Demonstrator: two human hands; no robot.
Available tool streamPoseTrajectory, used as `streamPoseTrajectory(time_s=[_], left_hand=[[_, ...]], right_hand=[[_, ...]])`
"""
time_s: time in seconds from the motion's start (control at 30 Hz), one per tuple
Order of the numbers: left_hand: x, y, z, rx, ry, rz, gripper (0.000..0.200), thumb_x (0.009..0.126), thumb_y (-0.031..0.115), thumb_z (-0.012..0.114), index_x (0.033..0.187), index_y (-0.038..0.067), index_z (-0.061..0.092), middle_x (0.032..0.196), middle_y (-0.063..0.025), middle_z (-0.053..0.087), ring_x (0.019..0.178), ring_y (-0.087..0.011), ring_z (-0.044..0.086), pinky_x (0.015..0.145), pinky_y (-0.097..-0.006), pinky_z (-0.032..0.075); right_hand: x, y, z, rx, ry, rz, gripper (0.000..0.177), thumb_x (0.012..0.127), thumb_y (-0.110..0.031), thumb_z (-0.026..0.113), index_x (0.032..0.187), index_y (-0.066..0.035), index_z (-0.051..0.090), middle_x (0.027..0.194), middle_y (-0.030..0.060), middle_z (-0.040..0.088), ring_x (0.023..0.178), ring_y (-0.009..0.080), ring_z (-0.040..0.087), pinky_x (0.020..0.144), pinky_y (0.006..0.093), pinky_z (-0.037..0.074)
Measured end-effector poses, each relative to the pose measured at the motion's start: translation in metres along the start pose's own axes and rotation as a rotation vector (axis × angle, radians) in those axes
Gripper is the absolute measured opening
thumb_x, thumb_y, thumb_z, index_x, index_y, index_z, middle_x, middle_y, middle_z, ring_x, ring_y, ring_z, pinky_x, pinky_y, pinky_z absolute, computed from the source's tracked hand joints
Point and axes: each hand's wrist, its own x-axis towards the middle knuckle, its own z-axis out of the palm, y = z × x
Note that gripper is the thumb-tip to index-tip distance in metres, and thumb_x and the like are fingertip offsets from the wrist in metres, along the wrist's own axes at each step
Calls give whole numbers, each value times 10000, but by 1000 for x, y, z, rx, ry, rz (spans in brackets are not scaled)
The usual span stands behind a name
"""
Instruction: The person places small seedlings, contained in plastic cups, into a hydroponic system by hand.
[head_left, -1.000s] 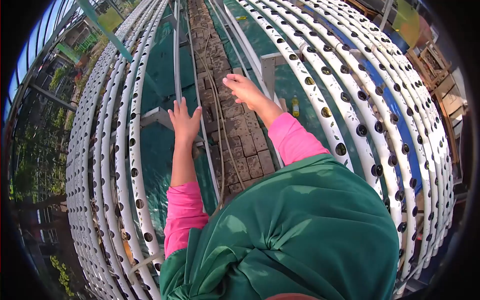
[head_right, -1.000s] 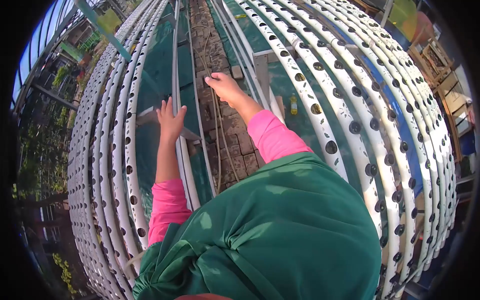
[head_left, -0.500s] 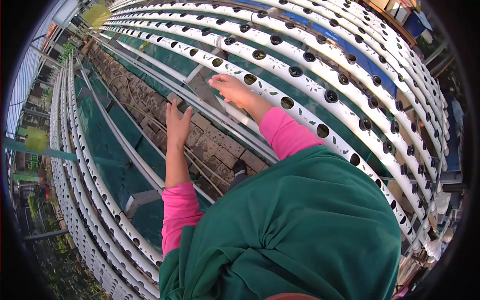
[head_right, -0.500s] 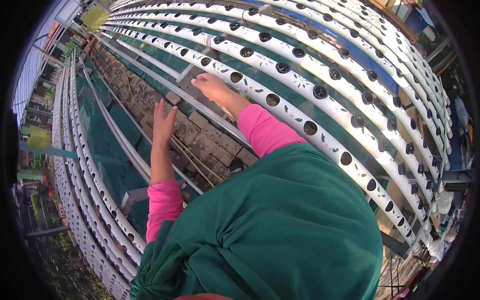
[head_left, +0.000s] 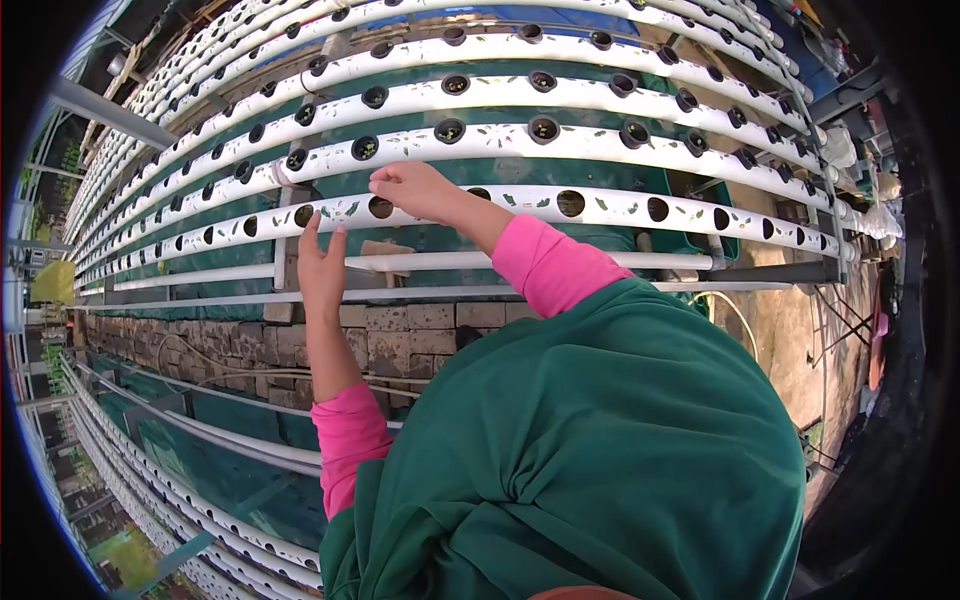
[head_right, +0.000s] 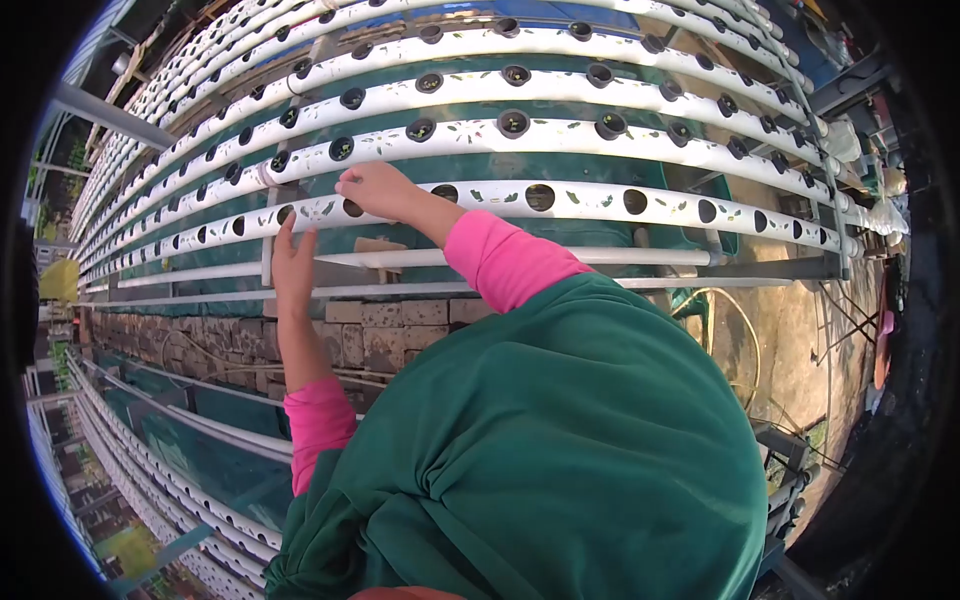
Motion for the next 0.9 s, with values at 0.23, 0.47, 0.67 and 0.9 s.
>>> streamPoseTrajectory(time_s=[0.23, 0.47, 0.67, 0.9], left_hand=[[11, 66, 100, 28, -170, 134, 549, 885, 264, 637, 1342, -2, 490, 1345, -214, 503, 1253, -296, 486, 1033, -353, 374], [-21, 131, 205, 35, -324, 152, 548, 857, 249, 674, 1333, 32, 511, 1272, -179, 562, 1116, -256, 544, 937, -335, 421], [-40, 142, 278, -35, -346, 253, 562, 843, 233, 687, 1335, 31, 505, 1277, -172, 553, 1098, -261, 552, 927, -351, 437], [-42, 167, 343, -56, -421, 278, 653, 787, 236, 736, 1343, 4, 485, 1276, -201, 536, 1099, -279, 564, 902, -370, 470]], right_hand=[[-57, 19, -119, 88, 280, 29, 380, 882, -293, 605, 1106, 10, 655, 914, 112, 684, 792, 168, 622, 737, 308, 487], [-152, 45, -266, 95, 583, 55, 366, 897, -253, 612, 1143, 17, 636, 952, 71, 670, 781, 138, 621, 675, 283, 504], [-207, 100, -379, -461, 834, 61, 354, 812, -213, 688, 1118, -36, 668, 773, 112, 661, 698, 224, 638, 682, 329, 502], [-205, 123, -419, -684, 723, 201, 578, 689, -289, 790, 1194, -60, 627, 1008, 160, 623, 921, 296, 624, 826, 374, 505]])
